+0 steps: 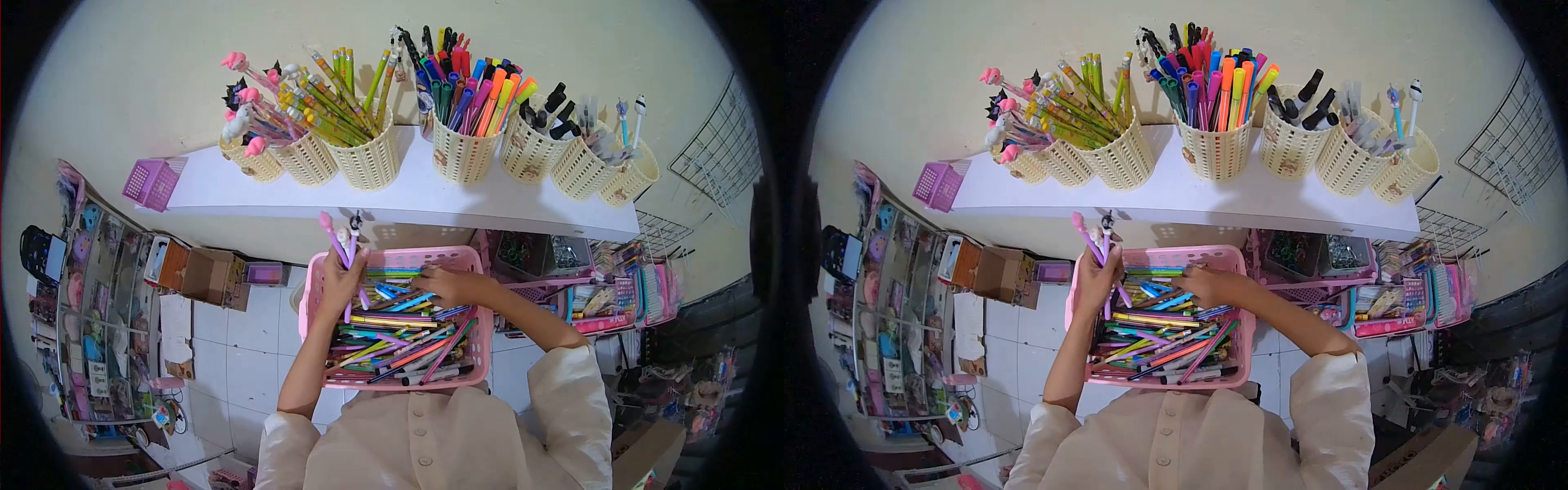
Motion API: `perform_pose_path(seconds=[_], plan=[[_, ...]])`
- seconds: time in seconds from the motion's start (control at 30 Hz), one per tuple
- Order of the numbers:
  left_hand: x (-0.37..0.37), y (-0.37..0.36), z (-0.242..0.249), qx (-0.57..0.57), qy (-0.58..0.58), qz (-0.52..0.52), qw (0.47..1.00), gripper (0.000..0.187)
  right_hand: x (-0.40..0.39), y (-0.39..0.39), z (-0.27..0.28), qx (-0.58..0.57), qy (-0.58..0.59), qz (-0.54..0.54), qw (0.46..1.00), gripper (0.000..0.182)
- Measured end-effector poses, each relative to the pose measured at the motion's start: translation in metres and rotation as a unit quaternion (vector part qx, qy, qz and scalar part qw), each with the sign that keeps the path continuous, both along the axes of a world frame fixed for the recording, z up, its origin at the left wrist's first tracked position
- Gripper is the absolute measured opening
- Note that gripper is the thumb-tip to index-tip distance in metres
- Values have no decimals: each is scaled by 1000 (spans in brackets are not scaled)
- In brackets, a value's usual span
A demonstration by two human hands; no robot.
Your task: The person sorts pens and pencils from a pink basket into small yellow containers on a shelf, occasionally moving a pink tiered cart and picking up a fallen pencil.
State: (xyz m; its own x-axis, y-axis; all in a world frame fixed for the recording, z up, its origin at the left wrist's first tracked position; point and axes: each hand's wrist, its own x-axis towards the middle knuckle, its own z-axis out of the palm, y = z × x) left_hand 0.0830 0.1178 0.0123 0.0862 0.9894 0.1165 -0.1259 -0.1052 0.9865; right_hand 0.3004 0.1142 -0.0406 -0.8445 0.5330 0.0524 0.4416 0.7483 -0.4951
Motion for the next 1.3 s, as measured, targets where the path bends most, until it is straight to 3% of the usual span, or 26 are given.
perform_pose_path(seconds=[0.07,0.13,0.23,0.37,0.43,0.63,0.7,0.77,0.8,0.83,0.9,0.93,1.03,1.07,1.17,1.23,1.3], plan=[[-1,0,-4,-11,-21,-32,999,12,-6,-2,13,-2,-6,3,1000,54],[1,1,-7,-3,-28,-26,999,12,-13,-9,27,-43,-141,-36,988,56],[0,0,-7,5,-52,-24,998,11,-22,-10,18,-60,-189,-53,979,59],[-2,-1,-4,2,-14,-18,1000,9,-15,-9,16,-101,-154,-48,982,57],[-1,-2,-5,-2,-12,-20,1000,10,-9,-8,10,-73,-12,-19,997,52],[4,-6,2,-42,21,-69,997,8,-1,4,46,-45,-86,9,995,41],[0,-3,-1,-58,15,-92,994,14,2,4,63,-56,-103,7,993,40],[6,-6,4,86,133,-80,984,23,-1,3,91,-66,-118,-3,991,39],[3,-5,4,-21,145,-140,979,41,-3,0,110,-95,-164,-10,982,36],[3,-6,5,-20,145,-140,979,41,-3,-2,120,-125,-210,-18,970,33],[8,-10,8,59,215,-182,958,51,2,-2,120,-93,-159,1,983,36],[13,-12,12,75,186,-191,961,64,2,-2,123,-60,-108,22,992,39],[17,-27,38,30,224,-244,943,68,-1,-6,148,-116,-143,18,983,39],[20,-28,29,198,248,-199,927,70,-3,-6,154,-113,-142,15,983,39],[27,-38,27,166,329,-187,910,73,-6,-4,165,-135,-188,44,972,30],[35,-46,25,159,325,-169,917,71,-6,-2,165,-240,-234,15,942,31],[39,-51,23,137,316,-130,930,66,-1,-3,160,-248,-220,-8,943,34]])
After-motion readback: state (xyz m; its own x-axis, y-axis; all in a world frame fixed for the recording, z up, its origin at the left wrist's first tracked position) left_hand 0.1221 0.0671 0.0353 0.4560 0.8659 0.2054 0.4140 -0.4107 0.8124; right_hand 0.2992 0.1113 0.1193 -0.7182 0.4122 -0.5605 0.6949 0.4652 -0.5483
